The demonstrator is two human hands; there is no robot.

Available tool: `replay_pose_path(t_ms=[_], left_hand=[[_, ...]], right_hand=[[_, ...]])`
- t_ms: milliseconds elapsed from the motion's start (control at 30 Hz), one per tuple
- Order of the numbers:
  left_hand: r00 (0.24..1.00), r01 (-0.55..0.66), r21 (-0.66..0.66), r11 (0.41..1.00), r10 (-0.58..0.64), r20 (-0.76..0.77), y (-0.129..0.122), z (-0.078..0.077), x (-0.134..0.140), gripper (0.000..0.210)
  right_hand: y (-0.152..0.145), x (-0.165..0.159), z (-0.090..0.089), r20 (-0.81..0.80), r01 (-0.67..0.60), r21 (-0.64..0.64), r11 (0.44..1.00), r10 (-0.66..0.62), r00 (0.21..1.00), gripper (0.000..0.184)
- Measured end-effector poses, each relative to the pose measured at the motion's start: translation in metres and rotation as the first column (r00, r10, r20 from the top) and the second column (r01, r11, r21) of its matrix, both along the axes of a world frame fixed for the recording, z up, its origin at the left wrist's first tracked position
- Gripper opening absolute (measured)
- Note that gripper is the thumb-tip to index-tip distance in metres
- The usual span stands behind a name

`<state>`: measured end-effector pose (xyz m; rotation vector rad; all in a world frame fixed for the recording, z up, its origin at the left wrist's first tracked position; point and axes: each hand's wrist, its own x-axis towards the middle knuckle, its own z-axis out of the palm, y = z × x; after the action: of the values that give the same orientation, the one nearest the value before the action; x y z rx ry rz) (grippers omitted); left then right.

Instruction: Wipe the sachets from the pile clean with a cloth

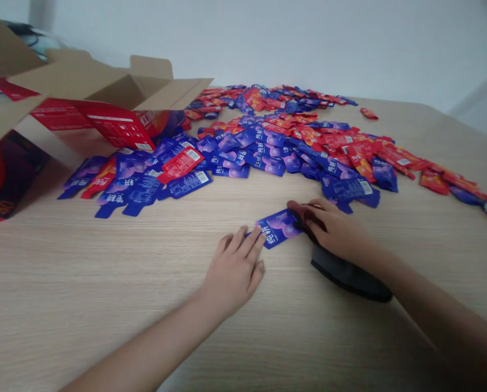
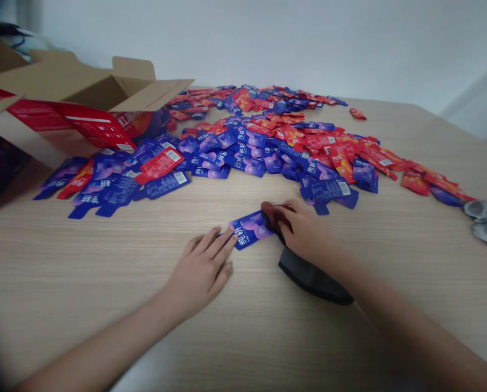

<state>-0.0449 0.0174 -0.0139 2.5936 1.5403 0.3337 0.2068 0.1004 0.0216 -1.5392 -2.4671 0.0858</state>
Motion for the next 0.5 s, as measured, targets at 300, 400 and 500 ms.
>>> replay_pose_path(t_ms=[300, 400, 500], left_hand=[[1.000, 0.019, -0.025, 1.000, -0.019, -0.022, -0.011, 0.001, 0.005, 0.054], [0.999, 0.020, -0.042, 0.999, -0.021, -0.041, -0.011, 0.002, 0.005, 0.054], [0.998, 0.026, -0.061, 0.998, -0.030, -0.057, -0.010, 0.002, 0.005, 0.057]], right_hand=[[-0.032, -0.057, -0.006, 0.151, -0.163, 0.027, 0.986, 0.157, 0.976, 0.046], [-0.034, -0.041, -0.016, 0.154, -0.083, 0.029, 0.996, 0.077, 0.985, 0.044], [-0.029, -0.015, -0.015, 0.095, -0.010, 0.014, 1.000, 0.009, 0.995, 0.036]])
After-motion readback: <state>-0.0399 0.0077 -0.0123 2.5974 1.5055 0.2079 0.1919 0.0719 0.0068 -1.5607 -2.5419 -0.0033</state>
